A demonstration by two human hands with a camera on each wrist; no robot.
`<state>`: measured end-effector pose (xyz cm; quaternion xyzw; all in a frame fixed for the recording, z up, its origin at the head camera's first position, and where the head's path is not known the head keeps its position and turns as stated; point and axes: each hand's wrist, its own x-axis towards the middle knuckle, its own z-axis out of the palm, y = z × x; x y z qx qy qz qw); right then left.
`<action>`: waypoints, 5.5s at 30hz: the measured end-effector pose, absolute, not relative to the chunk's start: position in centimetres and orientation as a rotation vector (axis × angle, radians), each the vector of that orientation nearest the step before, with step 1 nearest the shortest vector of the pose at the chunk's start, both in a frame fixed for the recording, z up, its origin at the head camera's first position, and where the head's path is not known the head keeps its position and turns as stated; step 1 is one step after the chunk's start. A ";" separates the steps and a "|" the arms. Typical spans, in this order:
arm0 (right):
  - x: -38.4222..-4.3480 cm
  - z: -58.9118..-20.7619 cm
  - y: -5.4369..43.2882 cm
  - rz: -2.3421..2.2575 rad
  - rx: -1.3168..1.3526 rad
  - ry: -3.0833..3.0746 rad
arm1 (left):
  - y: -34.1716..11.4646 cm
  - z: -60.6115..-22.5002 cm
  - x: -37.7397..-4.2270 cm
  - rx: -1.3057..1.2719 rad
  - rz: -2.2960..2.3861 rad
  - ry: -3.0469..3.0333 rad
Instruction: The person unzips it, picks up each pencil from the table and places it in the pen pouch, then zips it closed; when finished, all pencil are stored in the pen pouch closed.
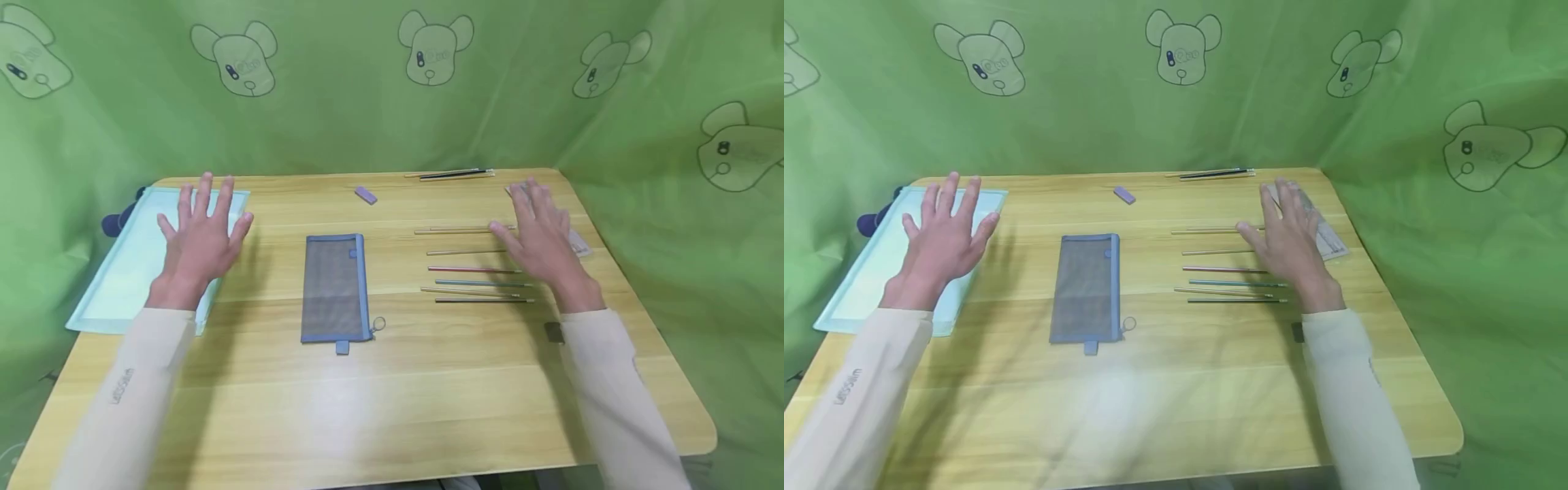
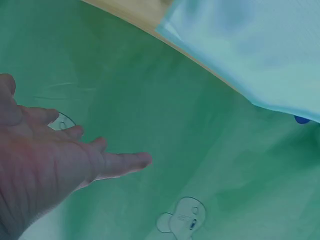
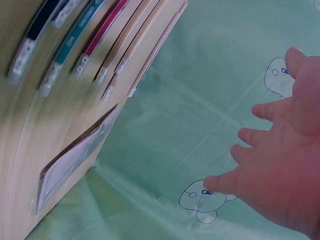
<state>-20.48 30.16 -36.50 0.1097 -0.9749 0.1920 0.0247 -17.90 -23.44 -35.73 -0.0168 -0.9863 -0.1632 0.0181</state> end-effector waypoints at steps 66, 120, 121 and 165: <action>-16.9 -31.9 8.6 1.357 1.069 -2.739 | -14.1 -30.1 -14.8 -0.873 -1.030 -2.870; -19.1 -33.1 8.7 1.572 0.708 -2.824 | -20.1 -28.9 -13.6 -0.751 -1.025 -2.336; -19.2 -33.1 8.9 1.552 0.689 -2.833 | -20.6 -28.8 -13.4 -0.717 -1.054 -2.317; -19.3 -33.1 10.4 1.182 1.173 -2.828 | -21.0 -29.3 -14.1 -0.601 -1.241 -2.286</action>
